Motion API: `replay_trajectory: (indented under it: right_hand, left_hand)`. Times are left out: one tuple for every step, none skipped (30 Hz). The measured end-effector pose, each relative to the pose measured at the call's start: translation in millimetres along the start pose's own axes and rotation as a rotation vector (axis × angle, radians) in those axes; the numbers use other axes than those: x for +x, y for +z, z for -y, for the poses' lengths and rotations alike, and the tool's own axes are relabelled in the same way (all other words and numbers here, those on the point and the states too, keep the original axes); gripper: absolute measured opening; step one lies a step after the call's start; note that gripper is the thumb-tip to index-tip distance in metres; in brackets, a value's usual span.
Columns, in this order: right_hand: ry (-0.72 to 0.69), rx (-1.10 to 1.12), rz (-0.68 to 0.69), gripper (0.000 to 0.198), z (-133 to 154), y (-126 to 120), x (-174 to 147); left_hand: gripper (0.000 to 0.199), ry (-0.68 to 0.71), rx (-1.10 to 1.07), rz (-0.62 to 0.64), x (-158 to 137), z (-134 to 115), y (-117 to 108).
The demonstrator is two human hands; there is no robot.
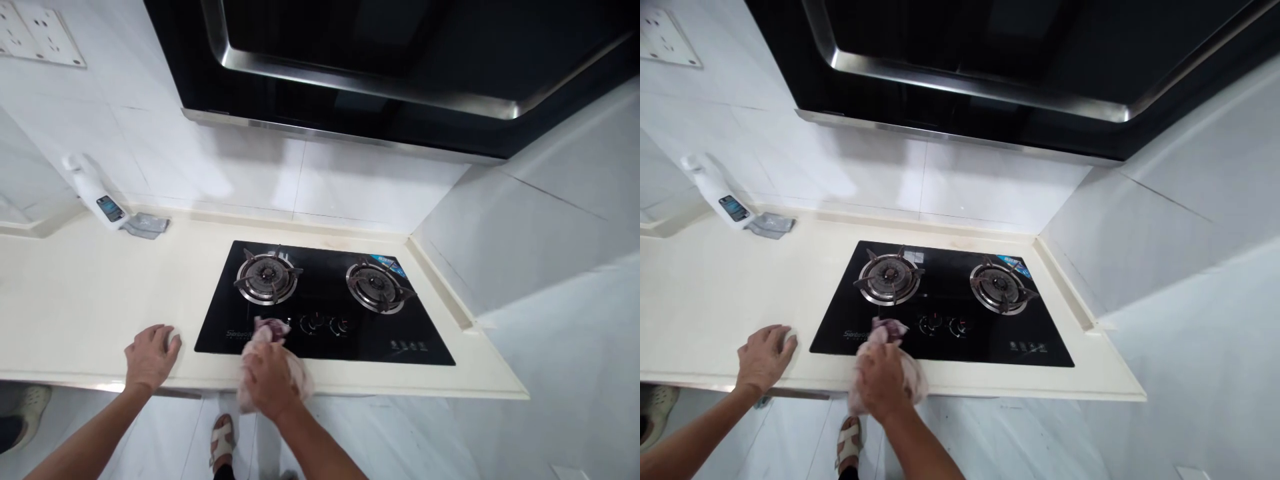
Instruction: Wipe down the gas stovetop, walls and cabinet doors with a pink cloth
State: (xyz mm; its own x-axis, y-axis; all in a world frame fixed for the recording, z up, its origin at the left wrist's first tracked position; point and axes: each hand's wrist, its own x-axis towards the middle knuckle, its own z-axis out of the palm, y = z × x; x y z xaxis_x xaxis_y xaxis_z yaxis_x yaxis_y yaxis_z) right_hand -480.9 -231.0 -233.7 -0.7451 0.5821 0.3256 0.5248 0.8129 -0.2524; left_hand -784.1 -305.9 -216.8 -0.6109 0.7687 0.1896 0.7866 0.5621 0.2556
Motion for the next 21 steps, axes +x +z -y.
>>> replay_trajectory:
  right_hand:
    - [-0.062, 0.025, 0.016, 0.019, 10, 3, 11]
    - [-0.095, 0.049, 0.02, 0.017, 16, 5, 19]
    - [-0.114, 0.072, 0.019, 0.019, 17, 5, 24]
    - [-0.122, 0.091, 0.014, 0.024, 15, 4, 25]
    - [-0.116, 0.1, 0.008, 0.031, 11, 1, 25]
    - [-0.082, 0.11, -0.006, 0.037, 4, -2, 23]
    - [-0.009, 0.147, -0.037, 0.04, -4, -5, 20]
    - [0.094, 0.204, -0.082, 0.04, -13, -9, 17]
    - [0.21, 0.274, -0.137, 0.037, -22, -14, 16]
    - [0.325, 0.343, -0.196, 0.034, -30, -19, 16]
    - [0.424, 0.403, -0.251, 0.032, -39, -25, 17]
    - [0.495, 0.44, -0.3, 0.033, -46, -32, 20]
    - [0.538, 0.449, -0.341, 0.036, -54, -39, 24]
    - [0.567, 0.444, -0.381, 0.04, -60, -48, 30]
    - [0.597, 0.435, -0.416, 0.043, -67, -56, 35]
    - [0.621, 0.41, -0.428, 0.046, -72, -64, 41]
    - [0.636, 0.367, -0.395, 0.048, -77, -71, 46]
    - [0.638, 0.307, -0.308, 0.049, -81, -76, 50]
    - [0.619, 0.233, -0.169, 0.05, -84, -80, 53]
    - [0.574, 0.151, -0.009, 0.052, -85, -82, 54]
    - [0.512, 0.072, 0.134, 0.056, -85, -82, 54]
  left_hand:
    - [0.04, 0.004, 0.005, 0.0, 0, 1, 1]
    - [0.04, 0.007, 0.012, -0.001, 0, 2, 2]
    - [0.041, 0.01, 0.017, -0.003, 0, 3, 2]
    - [0.041, 0.013, 0.022, -0.005, 0, 4, 3]
    - [0.041, 0.015, 0.025, -0.009, -1, 5, 3]
    - [0.041, 0.017, 0.027, -0.014, -1, 5, 4]
    - [0.041, 0.018, 0.028, -0.022, -2, 5, 4]
    - [0.041, 0.022, 0.028, -0.028, -3, 5, 4]
    - [0.041, 0.026, 0.027, -0.032, -3, 4, 4]
    - [0.041, 0.029, 0.026, -0.032, -4, 4, 4]
    - [0.042, 0.033, 0.024, -0.031, -4, 4, 3]
    - [0.042, 0.038, 0.023, -0.03, -5, 4, 3]
    - [0.043, 0.043, 0.021, -0.031, -6, 4, 3]
    - [0.042, 0.046, 0.019, -0.035, -6, 4, 3]
    - [0.041, 0.047, 0.017, -0.045, -7, 4, 3]
    - [0.04, 0.048, 0.015, -0.053, -7, 4, 4]
    - [0.039, 0.048, 0.013, -0.059, -8, 4, 4]
    - [0.038, 0.046, 0.012, -0.064, -8, 4, 4]
    - [0.037, 0.043, 0.011, -0.067, -8, 4, 4]
    - [0.036, 0.043, 0.011, -0.07, -9, 3, 5]
    - [0.036, 0.044, 0.011, -0.073, -9, 3, 5]
